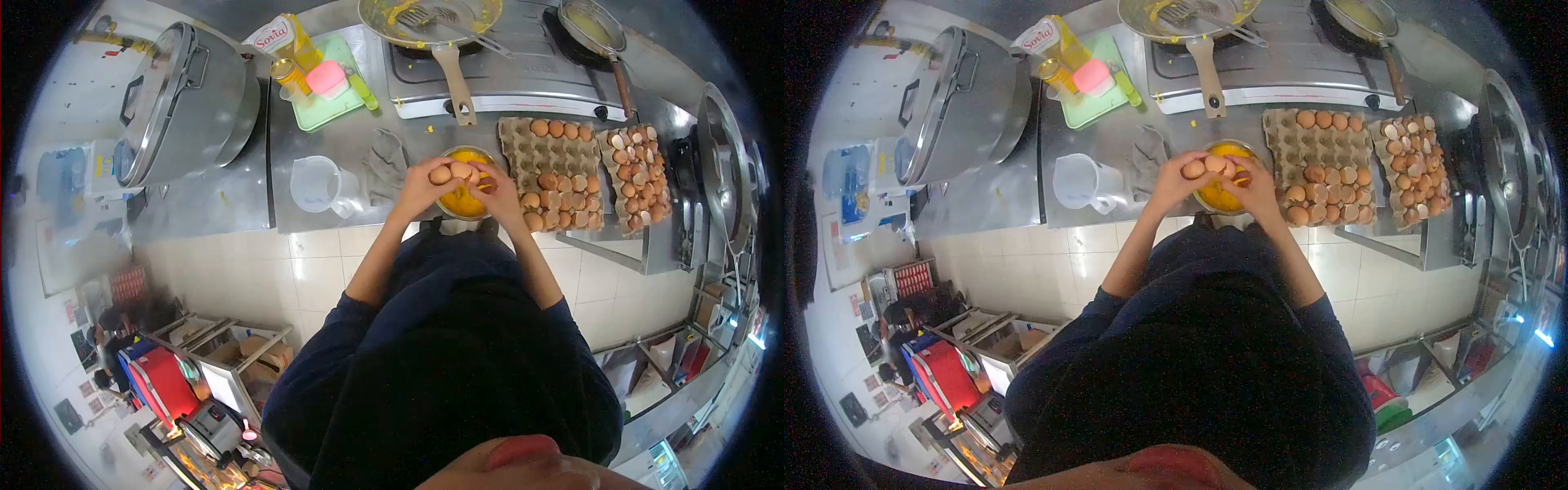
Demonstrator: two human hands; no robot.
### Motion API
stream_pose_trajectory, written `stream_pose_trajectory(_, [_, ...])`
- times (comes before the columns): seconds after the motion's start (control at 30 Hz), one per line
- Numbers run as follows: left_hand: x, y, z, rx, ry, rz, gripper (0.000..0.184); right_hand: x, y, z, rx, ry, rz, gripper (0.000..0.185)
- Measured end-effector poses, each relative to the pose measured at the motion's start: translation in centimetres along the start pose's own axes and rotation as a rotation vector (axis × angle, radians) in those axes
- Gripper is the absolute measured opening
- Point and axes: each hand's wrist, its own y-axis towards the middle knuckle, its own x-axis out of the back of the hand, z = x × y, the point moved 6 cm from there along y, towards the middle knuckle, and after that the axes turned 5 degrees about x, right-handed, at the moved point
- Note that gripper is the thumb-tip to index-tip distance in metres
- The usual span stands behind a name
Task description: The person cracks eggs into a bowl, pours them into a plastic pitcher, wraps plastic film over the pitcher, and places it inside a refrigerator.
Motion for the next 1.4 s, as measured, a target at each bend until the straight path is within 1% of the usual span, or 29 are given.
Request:
stream_pose_trajectory(0.03, [0.1, 0.1, 0.2, -0.002, 0.0, 0.007, 0.041, 0.0, 0.0, 0.7, 0.064, -0.166, -0.019, 0.044])
stream_pose_trajectory(0.07, [0.2, 0.3, 0.0, -0.051, 0.028, 0.015, 0.042, -0.1, -0.1, 0.5, 0.062, -0.166, -0.027, 0.044])
stream_pose_trajectory(0.13, [0.3, 0.3, 0.1, -0.1, 0.056, 0.03, 0.043, -0.2, -0.6, 1.6, 0.33, -0.442, -0.088, 0.052])
stream_pose_trajectory(0.17, [0.4, 0.3, -0.4, -0.132, 0.077, 0.035, 0.044, -0.3, -0.7, 2.0, 0.326, -0.442, -0.093, 0.052])
stream_pose_trajectory(0.23, [0.8, 0.2, -1.2, -0.165, 0.099, 0.045, 0.045, -0.5, -1.2, 3.3, 0.407, -0.554, -0.096, 0.058])
stream_pose_trajectory(0.37, [0.9, 0.2, -2.9, -0.189, 0.05, 0.09, 0.045, -0.3, -1.8, 4.2, 0.403, -0.653, -0.064, 0.06])
stream_pose_trajectory(0.43, [0.2, 0.3, -3.1, -0.186, 0.019, 0.118, 0.046, 0.0, -2.2, 5.4, 0.45, -0.481, -0.031, 0.059])
stream_pose_trajectory(0.47, [-0.5, 0.6, -3.2, -0.166, -0.001, 0.162, 0.048, 0.5, -2.5, 5.4, 0.446, -0.485, -0.035, 0.059])
stream_pose_trajectory(0.53, [-1.8, 0.8, -3.6, -0.147, -0.023, 0.21, 0.051, 2.1, -2.9, 4.0, 0.27, -0.199, -0.033, 0.056])
stream_pose_trajectory(0.57, [-2.5, 0.8, -4.7, -0.134, -0.069, 0.242, 0.051, 2.8, -3.0, 3.1, 0.27, -0.202, -0.034, 0.056])
stream_pose_trajectory(0.63, [-3.7, 1.0, -5.4, -0.119, -0.113, 0.269, 0.051, 5.8, -3.0, -0.1, 0.217, 0.09, -0.196, 0.046])
stream_pose_trajectory(0.67, [-4.3, 1.2, -5.0, -0.102, -0.118, 0.241, 0.049, 7.8, -2.9, -1.0, 0.217, 0.09, -0.191, 0.046])
stream_pose_trajectory(0.73, [-5.3, 1.5, -3.8, -0.079, -0.126, 0.215, 0.047, 11.9, -2.5, -3.2, 0.061, -0.421, -0.192, 0.036])
stream_pose_trajectory(0.77, [-5.5, 1.7, -2.7, -0.048, -0.181, 0.206, 0.047, 12.6, -1.9, -3.5, 0.055, -0.421, -0.192, 0.036])
stream_pose_trajectory(0.83, [-5.7, 1.6, -2.2, -0.017, -0.235, 0.201, 0.046, 13.3, -0.4, -4.0, 0.063, -0.794, -0.007, 0.035])
stream_pose_trajectory(0.87, [-5.2, 1.5, -1.6, 0.076, -0.295, 0.162, 0.042, 13.0, 0.3, -4.4, 0.063, -0.996, 0.075, 0.034])
stream_pose_trajectory(0.9, [-4.6, 1.3, -1.1, 0.168, -0.354, 0.117, 0.038, 13.3, 0.4, -4.6, 0.069, -0.994, 0.076, 0.034])
stream_pose_trajectory(0.93, [-4.3, 1.3, -1.1, 0.162, -0.349, 0.108, 0.038, 13.4, 0.7, -4.4, 0.116, -1.117, 0.06, 0.034])
stream_pose_trajectory(1.0, [-3.3, 0.7, 0.8, 0.329, -0.354, -0.062, 0.039, 13.8, 2.3, -4.5, 0.177, -1.233, 0.048, 0.035])
stream_pose_trajectory(1.03, [-3.3, 0.3, 1.2, 0.329, -0.351, -0.075, 0.039, 14.6, 4.1, -5.1, 0.185, -1.174, 0.0, 0.035])
stream_pose_trajectory(1.07, [-3.4, -0.1, 1.9, 0.348, -0.492, -0.107, 0.043, 15.5, 5.8, -5.6, 0.19, -1.115, -0.044, 0.037])
stream_pose_trajectory(1.1, [-3.6, -0.6, 2.1, 0.366, -0.633, -0.139, 0.047, 16.1, 7.2, -6.0, 0.197, -1.111, -0.035, 0.037])
stream_pose_trajectory(1.13, [-3.8, -1.0, 2.1, 0.368, -0.632, -0.152, 0.047, 16.2, 8.4, -5.5, 0.354, -1.212, -0.075, 0.04])
stream_pose_trajectory(1.17, [-4.1, -1.5, 2.0, 0.393, -0.773, -0.162, 0.048, 16.1, 9.3, -5.0, 0.518, -1.306, -0.116, 0.043])
stream_pose_trajectory(1.2, [-4.1, -2.0, 1.8, 0.412, -0.913, -0.177, 0.05, 16.5, 10.6, -5.9, 0.533, -1.294, -0.105, 0.043])
stream_pose_trajectory(1.27, [-4.0, -2.9, 1.3, 0.379, -0.892, -0.23, 0.05, 16.4, 12.5, -8.9, 0.455, -1.449, 0.103, 0.046])
stream_pose_trajectory(1.3, [-3.8, -3.3, 0.9, 0.349, -0.875, -0.259, 0.05, 16.5, 12.9, -9.5, 0.475, -1.44, 0.115, 0.046])
stream_pose_trajectory(1.37, [-3.6, -4.0, 0.3, 0.336, -0.874, -0.283, 0.05, 16.7, 13.3, -9.5, 0.621, -1.376, 0.038, 0.069])
stream_pose_trajectory(1.4, [-3.6, -4.3, 0.2, 0.326, -0.874, -0.283, 0.05, 16.4, 13.0, -8.3, 0.636, -1.37, 0.049, 0.069])
